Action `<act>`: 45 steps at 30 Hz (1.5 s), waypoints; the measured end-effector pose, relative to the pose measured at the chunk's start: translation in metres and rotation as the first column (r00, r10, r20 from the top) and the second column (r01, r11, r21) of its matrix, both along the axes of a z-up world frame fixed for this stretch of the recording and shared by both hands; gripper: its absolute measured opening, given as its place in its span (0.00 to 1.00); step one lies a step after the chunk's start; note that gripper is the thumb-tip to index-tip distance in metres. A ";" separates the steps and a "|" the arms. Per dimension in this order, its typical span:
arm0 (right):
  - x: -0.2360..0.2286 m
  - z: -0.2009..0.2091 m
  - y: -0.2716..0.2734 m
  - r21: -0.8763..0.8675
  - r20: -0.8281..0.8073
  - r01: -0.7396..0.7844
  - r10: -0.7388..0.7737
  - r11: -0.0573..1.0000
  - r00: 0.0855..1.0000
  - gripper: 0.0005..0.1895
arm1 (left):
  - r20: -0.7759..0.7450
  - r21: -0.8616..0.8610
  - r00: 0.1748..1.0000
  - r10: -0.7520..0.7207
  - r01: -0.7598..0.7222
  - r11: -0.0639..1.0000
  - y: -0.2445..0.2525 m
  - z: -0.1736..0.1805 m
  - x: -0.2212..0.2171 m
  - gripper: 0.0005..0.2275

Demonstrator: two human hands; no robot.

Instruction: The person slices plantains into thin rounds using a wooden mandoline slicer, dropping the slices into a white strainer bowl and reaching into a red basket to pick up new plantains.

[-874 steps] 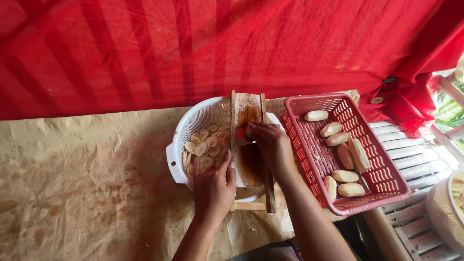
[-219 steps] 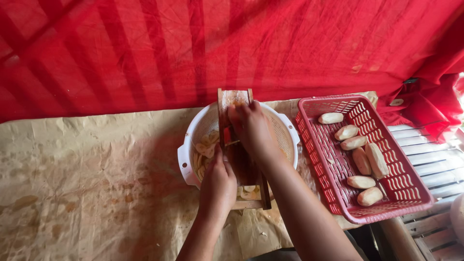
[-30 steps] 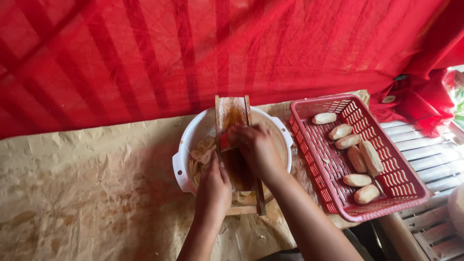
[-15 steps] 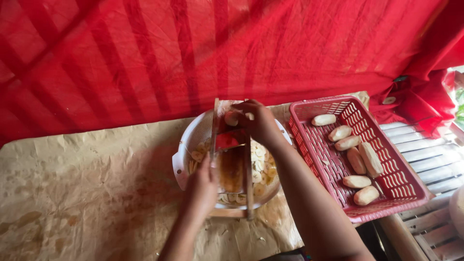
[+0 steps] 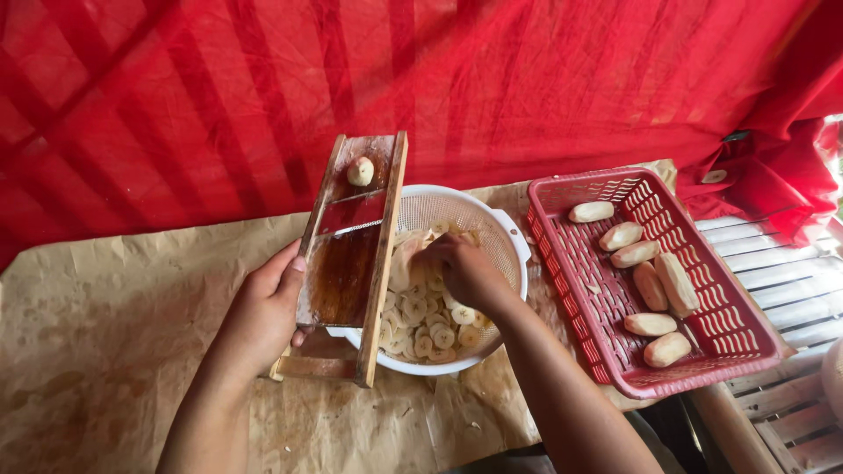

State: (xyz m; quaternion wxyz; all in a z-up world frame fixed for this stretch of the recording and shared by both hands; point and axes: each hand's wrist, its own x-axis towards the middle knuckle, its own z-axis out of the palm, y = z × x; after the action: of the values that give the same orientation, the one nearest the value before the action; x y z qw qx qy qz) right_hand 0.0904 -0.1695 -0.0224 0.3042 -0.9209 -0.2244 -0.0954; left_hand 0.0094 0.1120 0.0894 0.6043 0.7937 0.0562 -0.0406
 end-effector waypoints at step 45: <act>0.005 0.060 0.002 0.051 0.344 0.158 -0.166 0.986 0.924 0.12 | 0.103 0.286 0.995 -0.003 -0.027 0.958 -0.118 -0.076 -0.017 0.22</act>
State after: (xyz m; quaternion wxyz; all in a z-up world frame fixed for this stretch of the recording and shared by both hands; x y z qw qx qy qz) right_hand 0.0951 -0.1672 0.0376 0.2613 -0.9014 -0.1964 -0.2839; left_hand -0.0071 -0.0056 0.0134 0.4850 0.8737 0.0353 0.0121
